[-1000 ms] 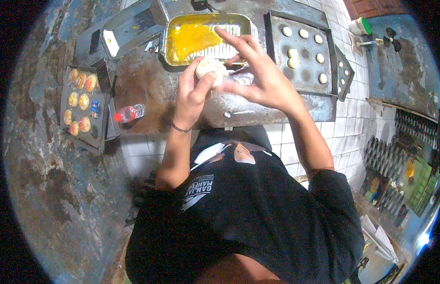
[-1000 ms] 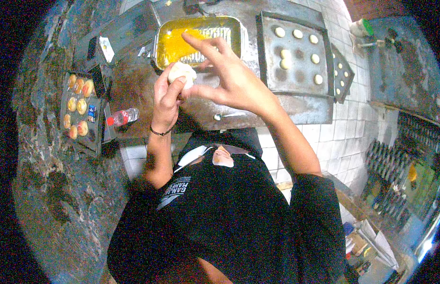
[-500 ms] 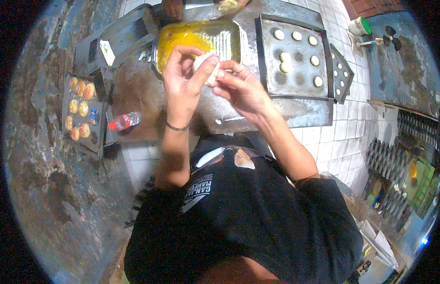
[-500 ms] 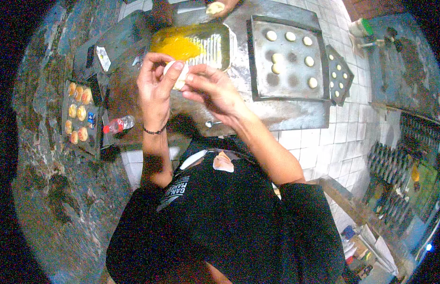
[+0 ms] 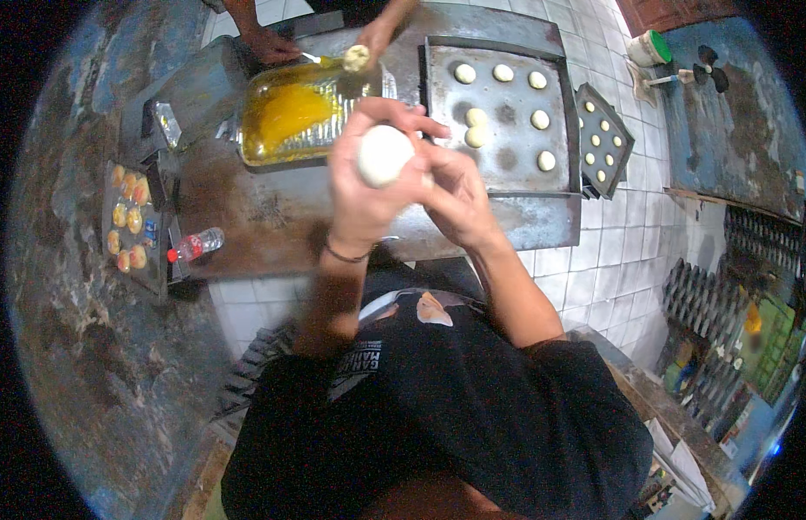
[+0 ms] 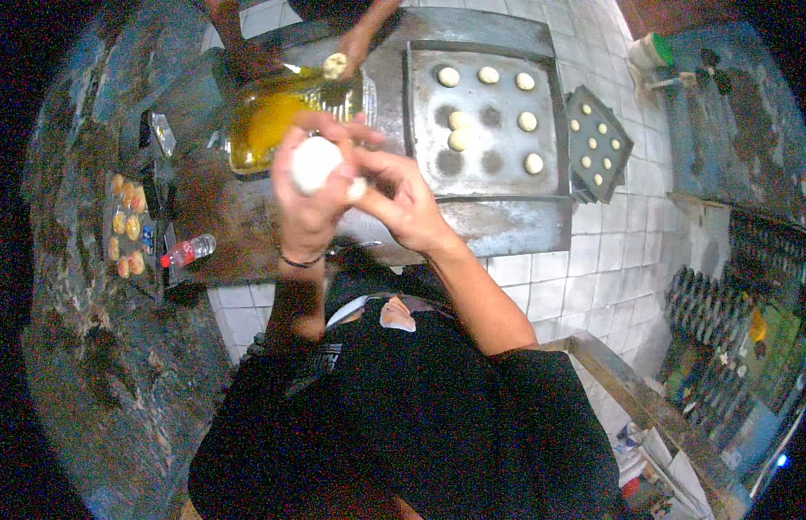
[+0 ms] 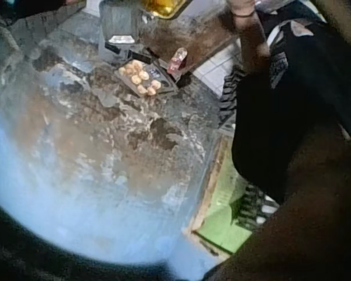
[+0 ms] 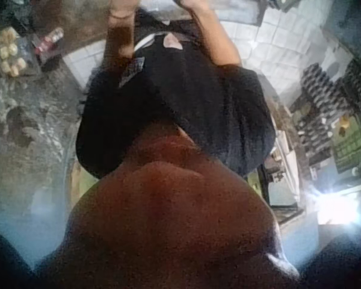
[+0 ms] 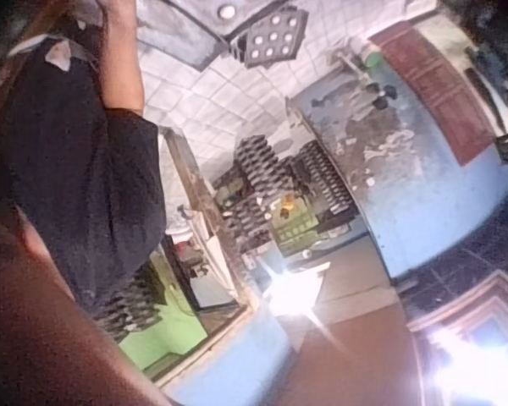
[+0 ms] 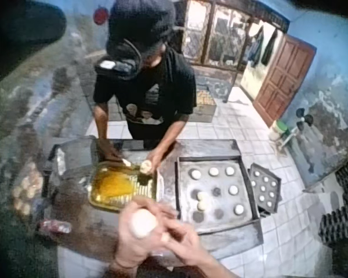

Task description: The person prepares dough rolls by dipping portions of dough into a yellow liquid and placing them onto a metal baking tray.

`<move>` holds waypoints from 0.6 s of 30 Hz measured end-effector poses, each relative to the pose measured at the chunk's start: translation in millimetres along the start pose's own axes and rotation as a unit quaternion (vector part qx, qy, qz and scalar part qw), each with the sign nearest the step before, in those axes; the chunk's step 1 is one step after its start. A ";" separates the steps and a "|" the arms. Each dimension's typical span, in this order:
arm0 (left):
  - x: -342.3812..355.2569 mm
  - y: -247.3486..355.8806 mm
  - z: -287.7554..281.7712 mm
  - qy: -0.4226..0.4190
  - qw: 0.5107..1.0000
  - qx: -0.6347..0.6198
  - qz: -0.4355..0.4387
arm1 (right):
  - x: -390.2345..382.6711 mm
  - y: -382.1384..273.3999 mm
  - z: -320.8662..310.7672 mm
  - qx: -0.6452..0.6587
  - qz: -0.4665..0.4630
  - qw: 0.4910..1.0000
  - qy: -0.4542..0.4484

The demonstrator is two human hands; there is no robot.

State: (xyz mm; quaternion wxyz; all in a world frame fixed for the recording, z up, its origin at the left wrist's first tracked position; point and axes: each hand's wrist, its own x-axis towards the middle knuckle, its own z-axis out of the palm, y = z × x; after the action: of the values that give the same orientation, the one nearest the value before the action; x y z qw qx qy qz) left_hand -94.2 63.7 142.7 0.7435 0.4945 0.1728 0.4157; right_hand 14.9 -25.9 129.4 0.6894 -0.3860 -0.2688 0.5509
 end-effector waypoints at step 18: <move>22.1 -208.0 28.0 -0.082 0.935 0.328 -0.111 | 14.0 -24.7 -188.8 -0.413 -0.006 0.910 -0.026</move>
State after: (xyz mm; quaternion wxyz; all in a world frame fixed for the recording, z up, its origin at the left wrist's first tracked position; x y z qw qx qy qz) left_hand 30.7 30.2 -24.1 0.5932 0.7208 0.2913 0.2090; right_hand 182.3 -59.3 43.8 0.4643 -0.6199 -0.4930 0.3962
